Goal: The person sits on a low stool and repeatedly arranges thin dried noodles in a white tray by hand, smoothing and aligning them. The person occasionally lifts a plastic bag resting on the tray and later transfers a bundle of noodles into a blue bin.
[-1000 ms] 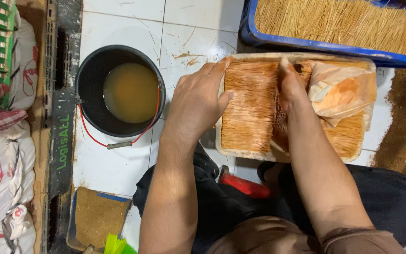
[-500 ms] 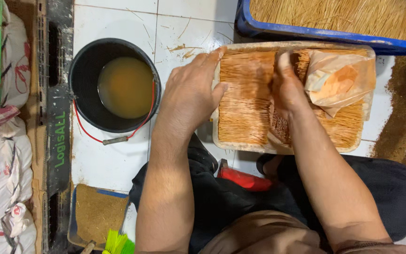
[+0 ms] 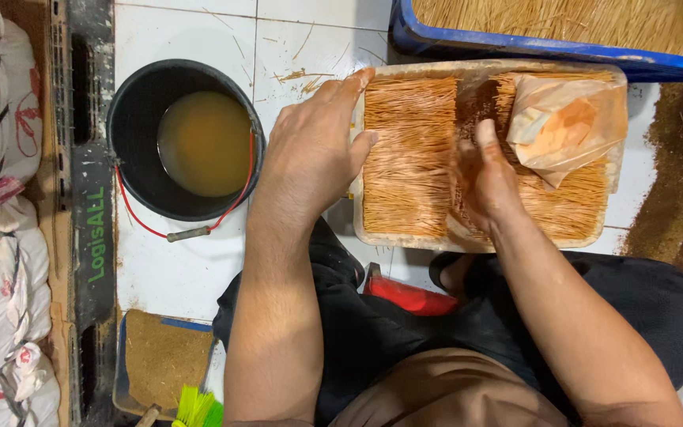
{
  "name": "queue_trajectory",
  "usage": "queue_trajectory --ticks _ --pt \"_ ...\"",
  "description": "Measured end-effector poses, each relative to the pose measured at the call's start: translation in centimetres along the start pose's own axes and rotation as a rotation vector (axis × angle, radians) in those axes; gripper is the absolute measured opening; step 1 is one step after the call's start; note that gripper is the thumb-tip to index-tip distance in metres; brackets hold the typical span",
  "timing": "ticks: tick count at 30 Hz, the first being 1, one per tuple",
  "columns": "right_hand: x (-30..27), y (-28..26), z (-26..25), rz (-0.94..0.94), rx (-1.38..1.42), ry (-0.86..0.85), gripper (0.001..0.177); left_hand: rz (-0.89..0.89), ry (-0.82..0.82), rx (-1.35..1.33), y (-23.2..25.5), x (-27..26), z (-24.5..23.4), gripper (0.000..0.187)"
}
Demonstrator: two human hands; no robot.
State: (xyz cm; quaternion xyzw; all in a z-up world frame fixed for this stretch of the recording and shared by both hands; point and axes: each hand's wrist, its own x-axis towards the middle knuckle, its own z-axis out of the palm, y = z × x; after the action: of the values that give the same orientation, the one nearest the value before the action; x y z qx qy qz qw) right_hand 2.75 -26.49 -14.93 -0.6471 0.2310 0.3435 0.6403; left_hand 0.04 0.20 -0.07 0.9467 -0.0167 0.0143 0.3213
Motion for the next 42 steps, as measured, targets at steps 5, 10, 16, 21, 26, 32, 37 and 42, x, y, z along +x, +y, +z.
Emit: queue_trajectory --ticks 5,10,16,21,26,32,37,42 --pt "-0.6 1.7 0.3 0.090 -0.025 -0.061 0.119 -0.028 -0.036 -0.018 0.3 0.5 -0.4 0.063" --pt "-1.1 4.1 -0.8 0.142 -0.018 -0.009 0.106 -0.074 -0.069 -0.012 0.4 0.7 -0.7 0.062" --pt "-1.6 6.8 -1.9 0.276 0.099 -0.017 0.096 -0.104 -0.101 0.006 0.5 0.6 -0.6 0.062" --pt "-3.5 3.0 -1.7 -0.039 -0.495 0.084 0.077 -0.038 -0.041 -0.002 0.1 0.4 0.0 0.061" --pt "-4.3 2.0 2.1 -0.440 -1.646 -0.131 0.050 -0.020 -0.015 0.000 0.0 0.4 0.2 0.061" --pt "-3.7 3.3 4.2 -0.664 -1.702 -0.201 0.050 0.005 0.012 -0.020 -0.4 -0.5 0.3 0.063" --pt "-4.9 4.6 4.4 -0.777 -1.835 -0.186 0.049 0.004 0.033 -0.006 -0.8 -0.5 0.7 0.065" --pt "-4.9 6.3 3.3 -0.767 -1.723 -0.204 0.041 0.025 0.049 0.017 -1.0 -0.7 1.0 0.065"
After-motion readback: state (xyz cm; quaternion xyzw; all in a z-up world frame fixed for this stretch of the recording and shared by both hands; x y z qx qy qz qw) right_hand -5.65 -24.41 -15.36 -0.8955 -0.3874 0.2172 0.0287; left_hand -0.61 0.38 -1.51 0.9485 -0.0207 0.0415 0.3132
